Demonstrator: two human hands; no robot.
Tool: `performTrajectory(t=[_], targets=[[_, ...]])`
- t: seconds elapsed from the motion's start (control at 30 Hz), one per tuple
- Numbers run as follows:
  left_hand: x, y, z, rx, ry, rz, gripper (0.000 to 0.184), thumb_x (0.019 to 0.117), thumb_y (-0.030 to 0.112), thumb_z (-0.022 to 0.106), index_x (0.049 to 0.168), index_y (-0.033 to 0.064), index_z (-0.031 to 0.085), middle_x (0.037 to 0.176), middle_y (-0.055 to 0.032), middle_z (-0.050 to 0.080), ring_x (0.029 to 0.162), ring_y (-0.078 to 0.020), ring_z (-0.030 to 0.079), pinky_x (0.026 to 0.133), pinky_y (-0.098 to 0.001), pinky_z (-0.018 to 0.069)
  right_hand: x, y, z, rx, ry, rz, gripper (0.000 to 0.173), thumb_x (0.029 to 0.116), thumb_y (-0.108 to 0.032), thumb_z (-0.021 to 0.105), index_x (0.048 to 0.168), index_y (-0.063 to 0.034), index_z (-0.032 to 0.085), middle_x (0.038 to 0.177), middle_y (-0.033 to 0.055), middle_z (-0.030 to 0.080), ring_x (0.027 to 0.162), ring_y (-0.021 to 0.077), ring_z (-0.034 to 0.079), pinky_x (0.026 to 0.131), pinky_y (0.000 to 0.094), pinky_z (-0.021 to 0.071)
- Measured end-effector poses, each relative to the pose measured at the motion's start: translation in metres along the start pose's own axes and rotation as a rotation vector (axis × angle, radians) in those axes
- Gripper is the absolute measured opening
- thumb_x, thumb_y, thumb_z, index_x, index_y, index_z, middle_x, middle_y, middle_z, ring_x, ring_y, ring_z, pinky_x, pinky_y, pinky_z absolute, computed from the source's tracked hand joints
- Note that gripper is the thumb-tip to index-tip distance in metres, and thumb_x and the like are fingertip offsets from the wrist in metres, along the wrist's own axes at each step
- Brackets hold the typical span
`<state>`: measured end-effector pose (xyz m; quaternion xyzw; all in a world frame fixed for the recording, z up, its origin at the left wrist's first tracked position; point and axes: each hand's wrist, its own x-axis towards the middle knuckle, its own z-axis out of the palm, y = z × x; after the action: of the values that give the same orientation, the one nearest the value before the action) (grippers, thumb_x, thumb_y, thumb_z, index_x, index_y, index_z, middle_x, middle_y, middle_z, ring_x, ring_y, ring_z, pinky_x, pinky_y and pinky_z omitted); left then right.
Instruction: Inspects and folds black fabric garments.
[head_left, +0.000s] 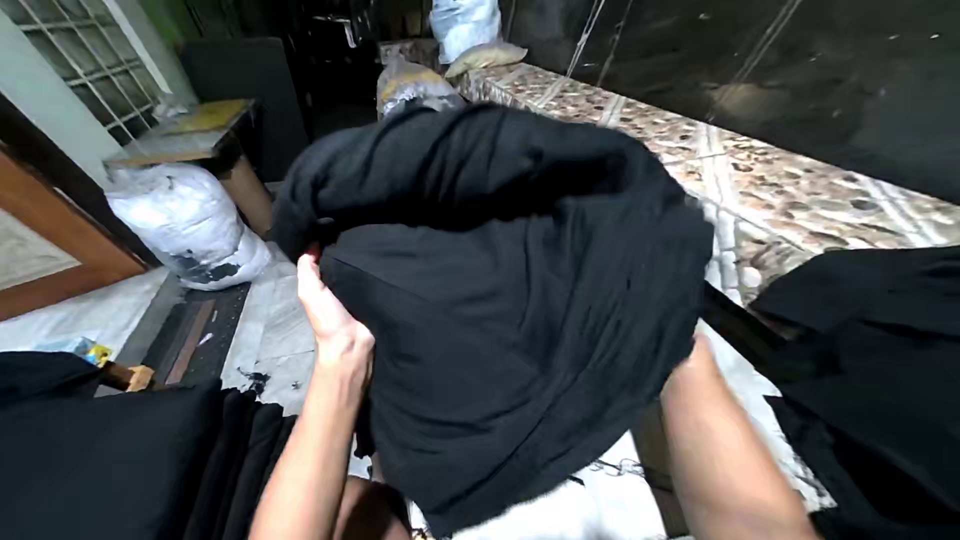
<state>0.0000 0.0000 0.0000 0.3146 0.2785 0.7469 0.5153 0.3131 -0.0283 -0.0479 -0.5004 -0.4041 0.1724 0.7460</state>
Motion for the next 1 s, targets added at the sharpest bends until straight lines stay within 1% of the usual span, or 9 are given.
performTrajectory(t=[0.13,0.23,0.4,0.47,0.53,0.67,0.73,0.9,1.0], targets=[[-0.041,-0.024,-0.016,0.002,0.250,-0.176,0.043,0.1112,0.035,0.017,0.121,0.0145,0.053,0.103,-0.0001,0.064,0.100,-0.0089,0.065,0.086,-0.0333,0.0561,0.064,-0.030,0.042,-0.470,-0.128,0.326,0.041,0.1121,-0.009,0.029,0.146,0.0101,0.041,0.142,0.0226,0.051,0.116,0.0143,0.051,0.103,0.0271,0.0376],[-0.059,-0.075,-0.063,0.191,0.347,-0.305,0.038,0.1120,0.020,0.025,0.131,-0.0034,0.048,0.114,-0.0138,0.058,0.103,-0.0152,0.060,0.090,-0.0332,0.0522,0.046,0.004,0.046,-0.377,-0.234,-0.099,0.029,0.1101,-0.014,0.037,0.126,0.0025,0.056,0.100,0.0007,0.071,0.052,-0.0065,0.047,0.048,0.0132,0.0395],[-0.077,-0.075,-0.107,0.312,0.219,-0.300,0.037,0.1079,0.011,0.044,0.141,-0.0045,0.039,0.119,-0.0111,0.063,0.102,-0.0071,0.066,0.089,-0.0259,0.0569,-0.090,-0.013,0.026,-0.416,-0.733,-0.690,0.029,0.1049,-0.027,0.054,0.103,-0.0018,0.069,0.106,0.0123,0.070,0.091,0.0090,0.066,0.077,0.0213,0.0552],[-0.090,-0.071,-0.120,0.432,0.170,-0.070,0.033,0.1010,0.004,0.050,0.131,-0.0067,0.041,0.103,-0.0035,0.061,0.089,-0.0002,0.064,0.079,-0.0187,0.0550,-0.126,-0.004,0.016,-0.541,-0.892,-0.780,0.035,0.0997,-0.044,0.060,0.101,-0.0102,0.069,0.105,0.0126,0.068,0.072,0.0151,0.064,0.056,0.0247,0.0497],[-0.103,-0.071,-0.131,0.583,0.083,0.274,0.029,0.0934,0.002,0.055,0.120,-0.0055,0.045,0.096,0.0070,0.054,0.084,0.0084,0.056,0.075,-0.0105,0.0487,-0.144,0.012,0.005,-0.696,-0.894,-0.866,0.024,0.0929,-0.032,0.062,0.100,-0.0104,0.068,0.107,0.0168,0.068,0.058,0.0206,0.062,0.042,0.0294,0.0446],[-0.133,-0.068,-0.116,0.899,-0.198,0.767,0.012,0.0982,0.025,0.061,0.103,0.0143,0.065,0.104,0.0026,0.055,0.103,0.0008,0.054,0.093,-0.0125,0.0439,-0.153,0.019,-0.009,-0.651,-0.701,-0.964,0.014,0.1069,-0.019,0.050,0.102,-0.0099,0.058,0.106,0.0119,0.065,0.085,0.0162,0.063,0.073,0.0206,0.0508],[-0.143,-0.076,-0.095,0.958,-0.398,0.875,0.016,0.0980,0.028,0.061,0.108,0.0183,0.069,0.100,-0.0020,0.056,0.100,-0.0107,0.056,0.095,-0.0208,0.0443,-0.161,0.000,-0.006,-0.562,-0.690,-1.005,0.019,0.1092,-0.023,0.049,0.100,-0.0097,0.058,0.098,0.0106,0.070,0.076,0.0166,0.064,0.067,0.0237,0.0491],[-0.103,-0.084,-0.098,0.947,-0.091,0.832,0.009,0.0870,0.017,0.070,0.084,0.0103,0.075,0.093,-0.0090,0.063,0.099,-0.0157,0.059,0.093,-0.0260,0.0455,-0.158,-0.040,0.001,-0.497,-0.577,-1.014,0.025,0.1110,-0.026,0.044,0.095,-0.0095,0.053,0.082,0.0077,0.063,0.072,0.0144,0.062,0.065,0.0224,0.0475],[-0.106,-0.079,-0.096,0.544,-0.104,0.553,0.014,0.0818,0.000,0.072,0.094,0.0038,0.077,0.099,0.0021,0.069,0.099,-0.0009,0.063,0.091,-0.0150,0.0504,-0.145,-0.022,0.032,-0.526,-0.363,-0.929,0.028,0.1104,-0.023,0.044,0.091,-0.0055,0.053,0.077,0.0076,0.056,0.072,0.0096,0.060,0.067,0.0171,0.0489]])
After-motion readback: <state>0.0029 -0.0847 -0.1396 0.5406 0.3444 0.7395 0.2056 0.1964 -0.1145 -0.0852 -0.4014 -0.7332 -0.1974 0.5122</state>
